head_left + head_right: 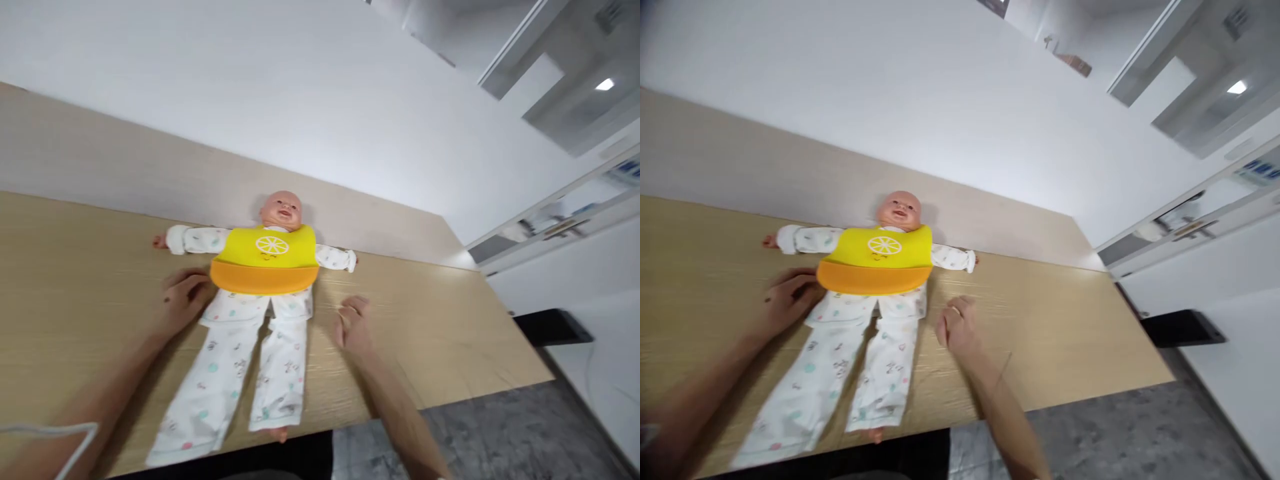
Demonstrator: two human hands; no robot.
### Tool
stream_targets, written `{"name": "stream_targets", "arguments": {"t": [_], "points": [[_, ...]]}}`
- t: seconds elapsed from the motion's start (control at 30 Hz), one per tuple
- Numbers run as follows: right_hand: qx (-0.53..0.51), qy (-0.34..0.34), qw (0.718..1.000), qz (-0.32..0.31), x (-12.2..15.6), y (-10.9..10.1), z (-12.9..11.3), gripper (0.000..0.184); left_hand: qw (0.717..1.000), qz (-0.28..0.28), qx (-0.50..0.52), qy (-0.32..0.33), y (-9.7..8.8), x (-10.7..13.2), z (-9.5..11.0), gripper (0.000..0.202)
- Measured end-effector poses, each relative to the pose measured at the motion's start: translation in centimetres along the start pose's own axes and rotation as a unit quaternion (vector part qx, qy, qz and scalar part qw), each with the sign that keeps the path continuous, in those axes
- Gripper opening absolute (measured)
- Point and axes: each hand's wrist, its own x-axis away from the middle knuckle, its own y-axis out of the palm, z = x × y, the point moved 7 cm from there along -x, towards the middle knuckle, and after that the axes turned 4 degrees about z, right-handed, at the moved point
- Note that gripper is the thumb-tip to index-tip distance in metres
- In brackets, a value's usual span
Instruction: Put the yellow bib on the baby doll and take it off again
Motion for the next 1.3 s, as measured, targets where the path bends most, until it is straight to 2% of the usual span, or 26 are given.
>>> {"name": "stream_targets", "arguments": {"t": [0.1,0.2,0.4,0.6,0.77,0.93,1.17,1.3], "points": [[0.002,0.0,0.999,0.037,-0.8,2.0,2.3,0.018,1.0,0.013,-0.02,0.009,-0.4,-0.2,0.4,0.024],[0.001,0.02,1.0,0.01,-0.7,3.7,3.9,0.016,0.999,-0.009,-0.039,0.01,-0.4,-0.2,0.4,0.029],[-0.012,0.058,0.997,-0.052,-0.1,4.9,3.6,0.012,1.0,-0.008,-0.004,0.008,0.2,-0.1,-0.6,0.031],[-0.014,0.089,0.993,-0.074,-0.1,6.0,4.2,0.013,0.999,-0.009,0.025,-0.018,0.9,0.2,-1.4,0.025],[-0.033,0.118,0.985,-0.119,0.1,6.8,4.7,0.015,0.999,0.003,0.031,-0.015,0.5,0.1,-0.8,0.023],[-0.049,0.132,0.981,-0.133,0.4,6.9,5.0,0.016,0.999,-0.039,0.02,-0.02,0.6,0.3,-0.1,0.022],[-0.049,0.131,0.982,-0.128,1.0,7.4,5.5,0.02,0.995,-0.035,0.071,-0.063,0.5,0.8,1.3,0.059],[-0.039,0.117,0.983,-0.133,1.3,7.8,5.5,0.023,0.995,-0.032,0.08,-0.047,0.2,0.5,2.7,0.052]]}}
